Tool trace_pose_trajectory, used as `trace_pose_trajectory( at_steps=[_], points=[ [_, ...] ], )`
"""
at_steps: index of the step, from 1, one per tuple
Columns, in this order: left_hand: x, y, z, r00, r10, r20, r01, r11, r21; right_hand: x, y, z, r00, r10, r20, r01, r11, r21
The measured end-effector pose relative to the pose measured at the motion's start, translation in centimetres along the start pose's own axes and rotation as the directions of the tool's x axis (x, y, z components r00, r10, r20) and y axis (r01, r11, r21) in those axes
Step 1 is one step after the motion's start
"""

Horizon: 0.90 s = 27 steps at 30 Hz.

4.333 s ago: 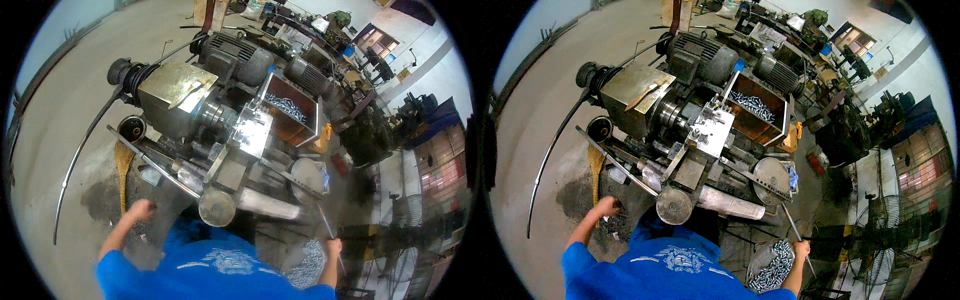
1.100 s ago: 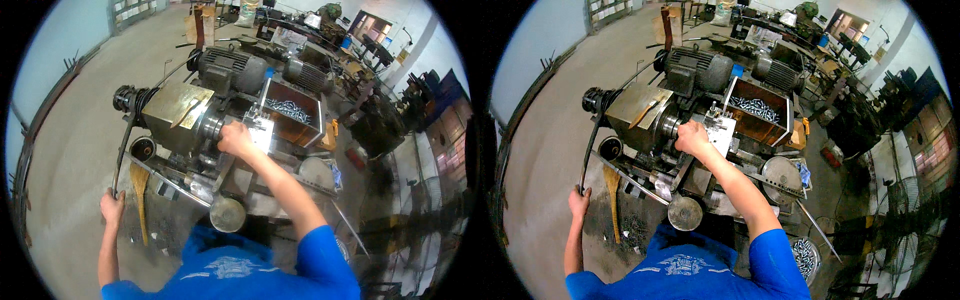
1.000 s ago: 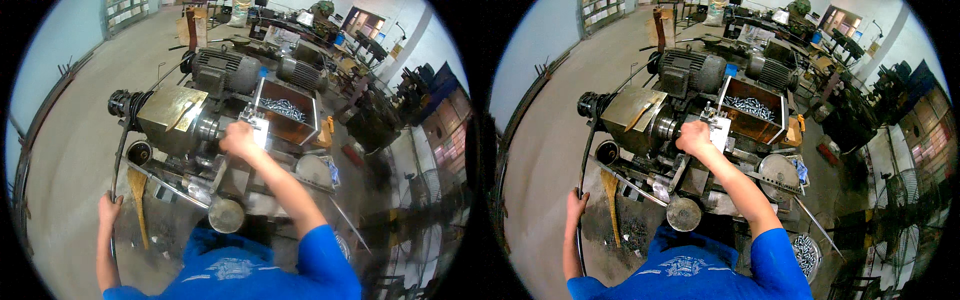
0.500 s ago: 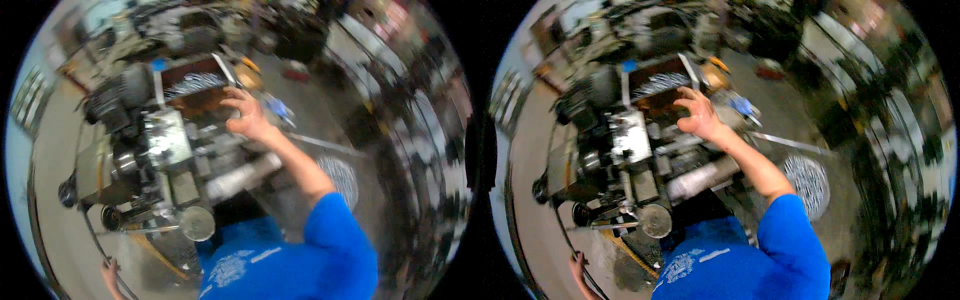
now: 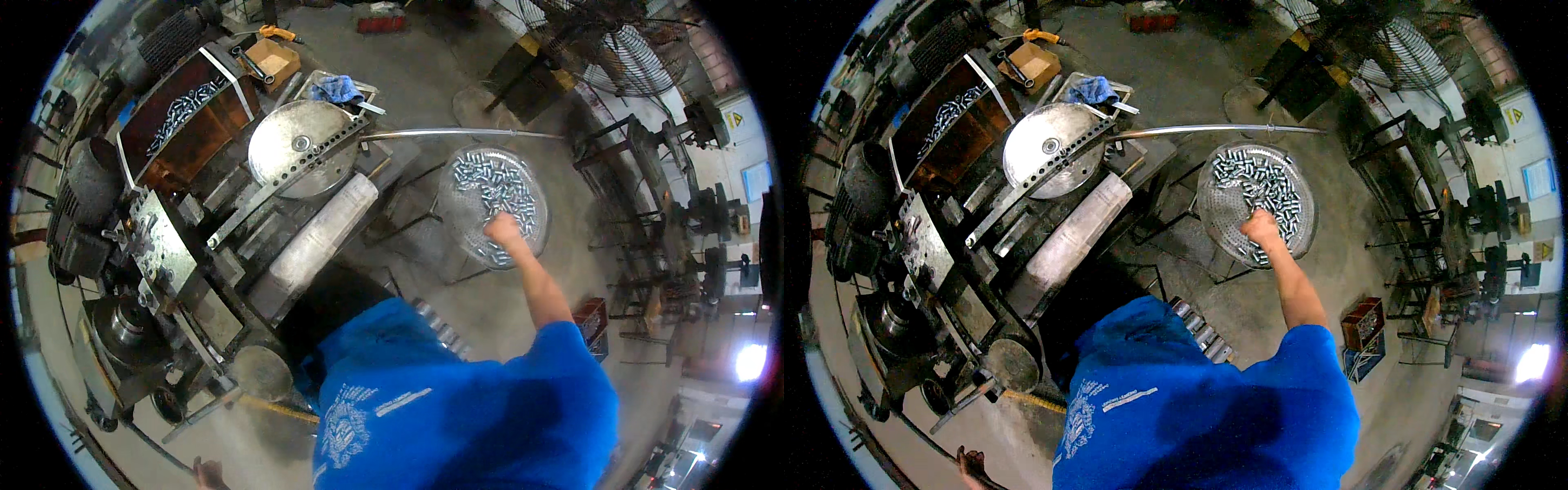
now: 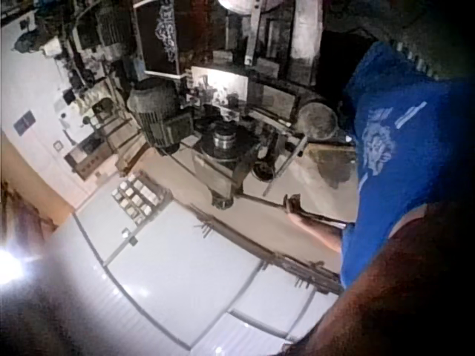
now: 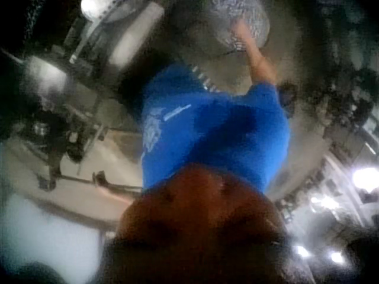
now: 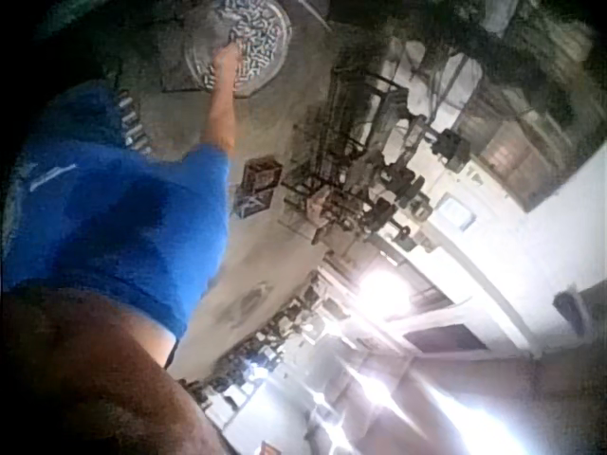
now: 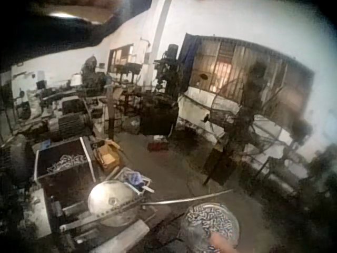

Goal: The person operates a metal forming machine in a workshop, repeatedly feeding long metal rods into the device and collecting the resulting small metal parts. The operator uses a long metal rod as a tool to guide the material and retrieve the finished pieces, which are then placed into a collection bin.

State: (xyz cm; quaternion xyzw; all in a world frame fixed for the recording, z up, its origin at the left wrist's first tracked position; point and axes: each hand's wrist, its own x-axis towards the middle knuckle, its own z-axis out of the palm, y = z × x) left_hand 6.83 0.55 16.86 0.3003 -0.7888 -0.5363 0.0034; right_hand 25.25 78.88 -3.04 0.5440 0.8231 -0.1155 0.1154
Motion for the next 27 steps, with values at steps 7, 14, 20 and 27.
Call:
trace_pose_trajectory(
  at_steps=[7,14,20,27],
  points=[
    [7.9,-8.4,-7.5,0.992,-0.061,0.112,0.084,0.974,-0.212,-0.2,-1.8,4.2,0.967,-0.084,0.242,0.138,0.967,-0.212],
    [4.5,-5.7,-4.6,1.000,0.021,0.014,-0.019,0.992,-0.127,7.1,5.7,12.8,0.911,-0.411,-0.013,0.385,0.863,-0.327],
    [4.3,-5.0,-3.6,0.995,0.059,0.081,-0.041,0.978,-0.206,11.5,6.4,13.6,0.781,-0.606,0.151,0.591,0.639,-0.492],
    [3.7,-5.0,-4.3,0.997,0.057,0.043,-0.043,0.963,-0.265,-1.2,-6.7,-3.7,0.843,-0.537,-0.035,0.321,0.450,0.833]
  ],
)
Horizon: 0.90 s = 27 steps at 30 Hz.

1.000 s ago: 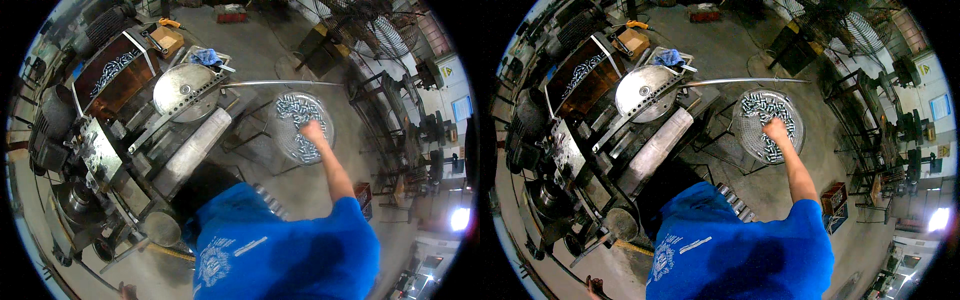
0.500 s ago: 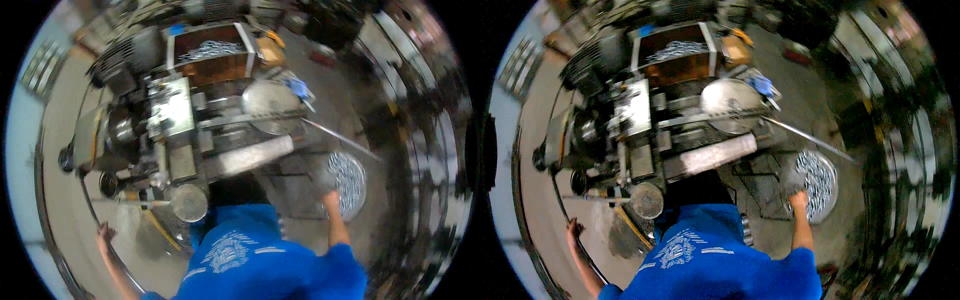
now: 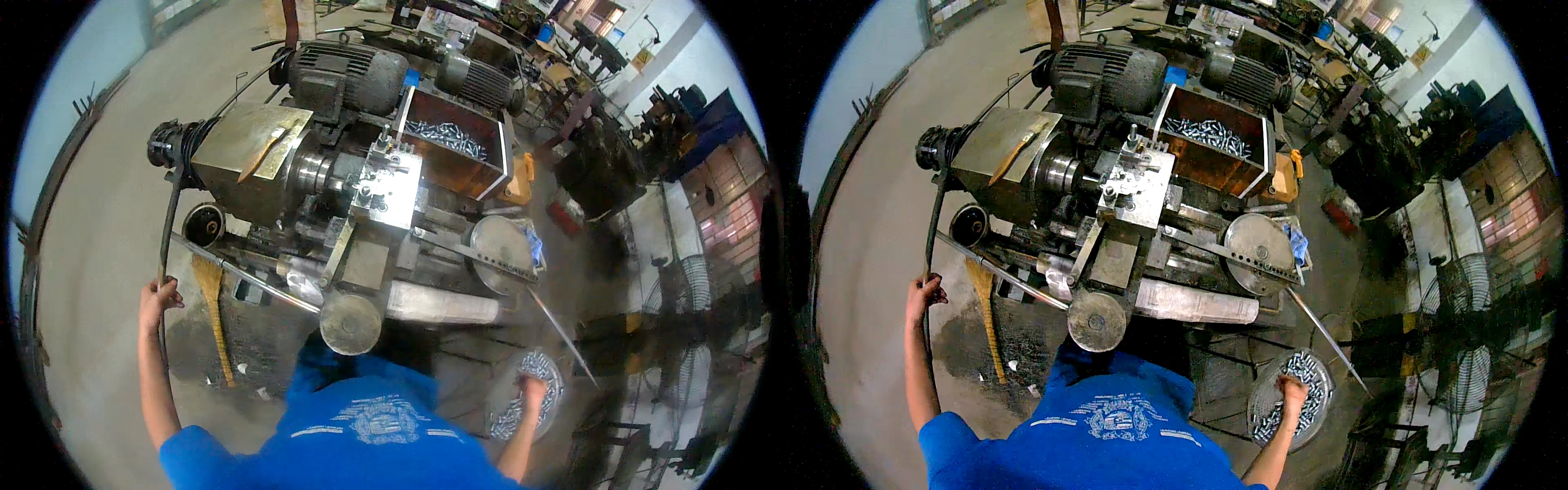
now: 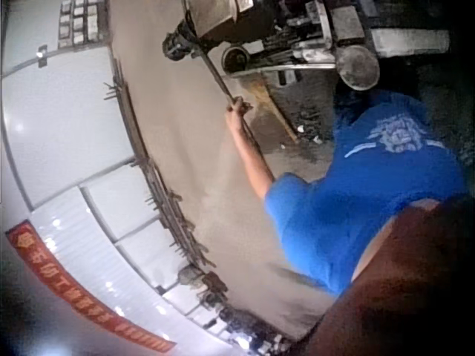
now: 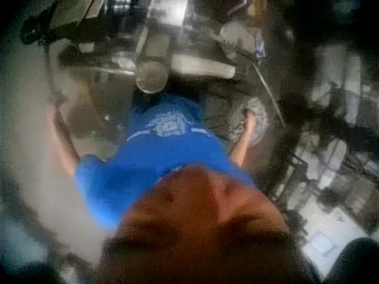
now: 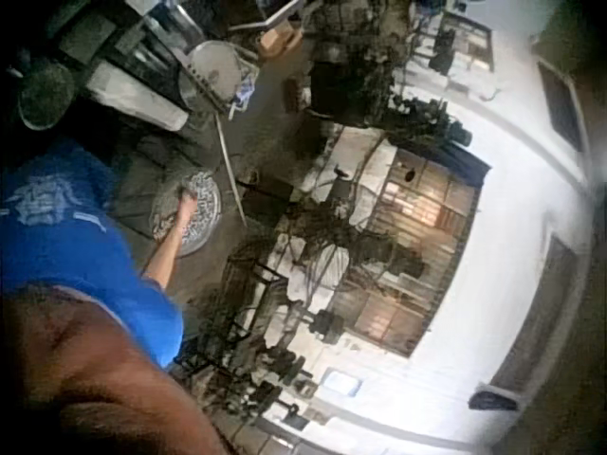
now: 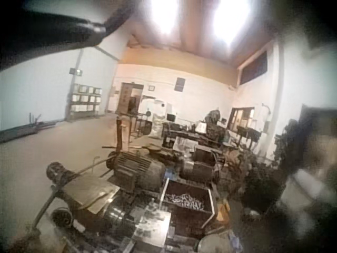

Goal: The person operates a metal forming machine in a workshop, repeatedly feeding long metal rods into the device and collecting the resulting small metal parts. The operator uses a long metal rod as a tool to guide the material and retrieve the finished pieces, which are then placed into a collection bin.

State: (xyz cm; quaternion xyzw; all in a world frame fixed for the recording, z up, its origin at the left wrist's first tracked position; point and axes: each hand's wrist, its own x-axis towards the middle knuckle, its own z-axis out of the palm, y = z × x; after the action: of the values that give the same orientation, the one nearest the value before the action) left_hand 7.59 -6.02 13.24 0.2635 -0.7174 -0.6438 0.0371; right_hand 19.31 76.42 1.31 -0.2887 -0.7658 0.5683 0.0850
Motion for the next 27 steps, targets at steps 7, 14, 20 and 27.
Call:
trace_pose_trajectory(
  at_steps=[7,14,20,27],
  points=[
    [1.0,-0.9,-1.2,0.998,0.070,0.002,-0.069,0.971,0.227,1.2,-26.1,18.5,0.794,-0.474,0.380,0.583,0.770,-0.258],
    [-5.1,1.9,-0.3,0.978,0.170,-0.118,0.013,0.519,0.855,-0.2,-40.2,39.9,0.000,-0.725,0.688,0.999,0.023,0.025],
    [-10.2,0.7,-0.9,0.975,0.095,-0.201,0.113,0.569,0.815,2.4,-39.7,47.5,0.289,-0.445,0.847,0.956,0.183,-0.231],
    [-10.9,-1.7,-1.2,0.943,0.203,-0.263,0.100,0.581,0.808,3.3,-39.8,47.8,0.145,-0.412,0.900,0.923,0.383,0.026]
  ],
)
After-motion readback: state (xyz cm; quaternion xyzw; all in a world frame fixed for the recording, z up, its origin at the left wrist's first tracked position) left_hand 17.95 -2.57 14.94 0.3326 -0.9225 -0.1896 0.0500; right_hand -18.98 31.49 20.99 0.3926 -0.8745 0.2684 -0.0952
